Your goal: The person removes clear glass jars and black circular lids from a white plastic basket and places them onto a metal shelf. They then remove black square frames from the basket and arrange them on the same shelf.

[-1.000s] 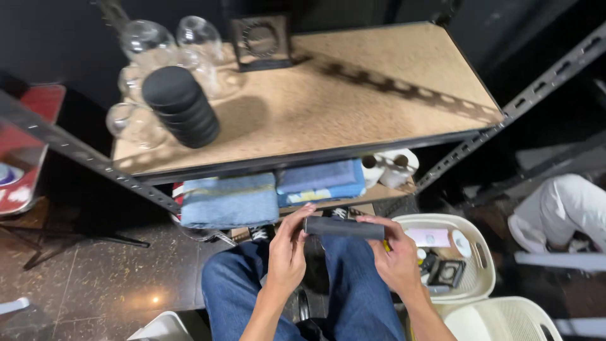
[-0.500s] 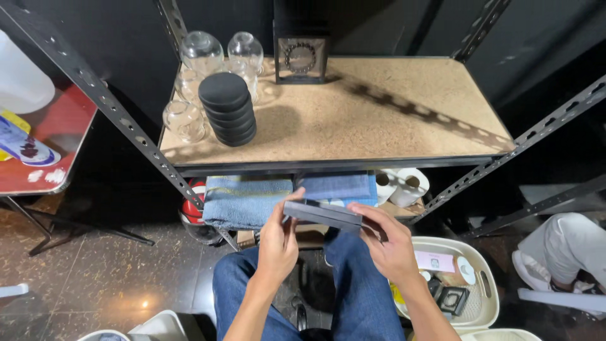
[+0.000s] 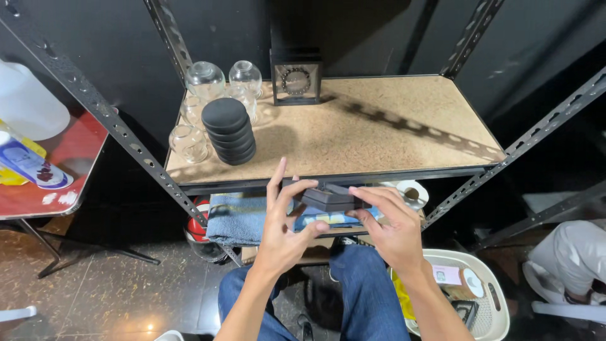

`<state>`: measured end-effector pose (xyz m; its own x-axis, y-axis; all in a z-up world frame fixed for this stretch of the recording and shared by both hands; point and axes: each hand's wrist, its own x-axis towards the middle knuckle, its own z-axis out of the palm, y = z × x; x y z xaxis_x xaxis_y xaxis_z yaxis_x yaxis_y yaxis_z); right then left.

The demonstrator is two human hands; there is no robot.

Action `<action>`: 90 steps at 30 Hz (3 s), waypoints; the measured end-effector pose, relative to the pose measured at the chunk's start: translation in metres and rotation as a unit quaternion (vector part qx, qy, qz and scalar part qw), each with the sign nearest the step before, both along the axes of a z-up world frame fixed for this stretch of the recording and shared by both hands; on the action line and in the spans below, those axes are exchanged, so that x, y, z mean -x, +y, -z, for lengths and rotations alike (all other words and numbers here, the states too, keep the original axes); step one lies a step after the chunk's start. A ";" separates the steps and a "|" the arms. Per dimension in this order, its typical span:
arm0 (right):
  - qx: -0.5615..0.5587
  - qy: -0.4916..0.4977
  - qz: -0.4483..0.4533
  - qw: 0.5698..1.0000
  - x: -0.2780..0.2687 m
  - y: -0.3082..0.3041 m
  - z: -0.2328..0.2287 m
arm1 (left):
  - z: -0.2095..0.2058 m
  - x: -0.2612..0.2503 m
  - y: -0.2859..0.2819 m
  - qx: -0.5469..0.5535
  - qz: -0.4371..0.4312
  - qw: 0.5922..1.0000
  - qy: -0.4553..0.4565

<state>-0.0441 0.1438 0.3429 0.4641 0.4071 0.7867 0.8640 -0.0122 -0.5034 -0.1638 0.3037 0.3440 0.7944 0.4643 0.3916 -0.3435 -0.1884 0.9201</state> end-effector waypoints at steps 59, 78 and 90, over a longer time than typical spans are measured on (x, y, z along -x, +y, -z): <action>-0.035 0.221 0.026 0.974 -0.087 0.093 -0.022 | -0.055 -0.114 0.049 -0.199 -0.191 0.959 -0.058; 0.115 0.338 0.072 0.931 -0.152 0.176 -0.007 | -0.029 -0.223 0.167 -0.267 -0.199 0.883 0.331; 0.156 0.293 0.079 0.940 -0.167 0.181 0.010 | -0.069 -0.197 0.151 -0.257 -0.191 0.880 0.352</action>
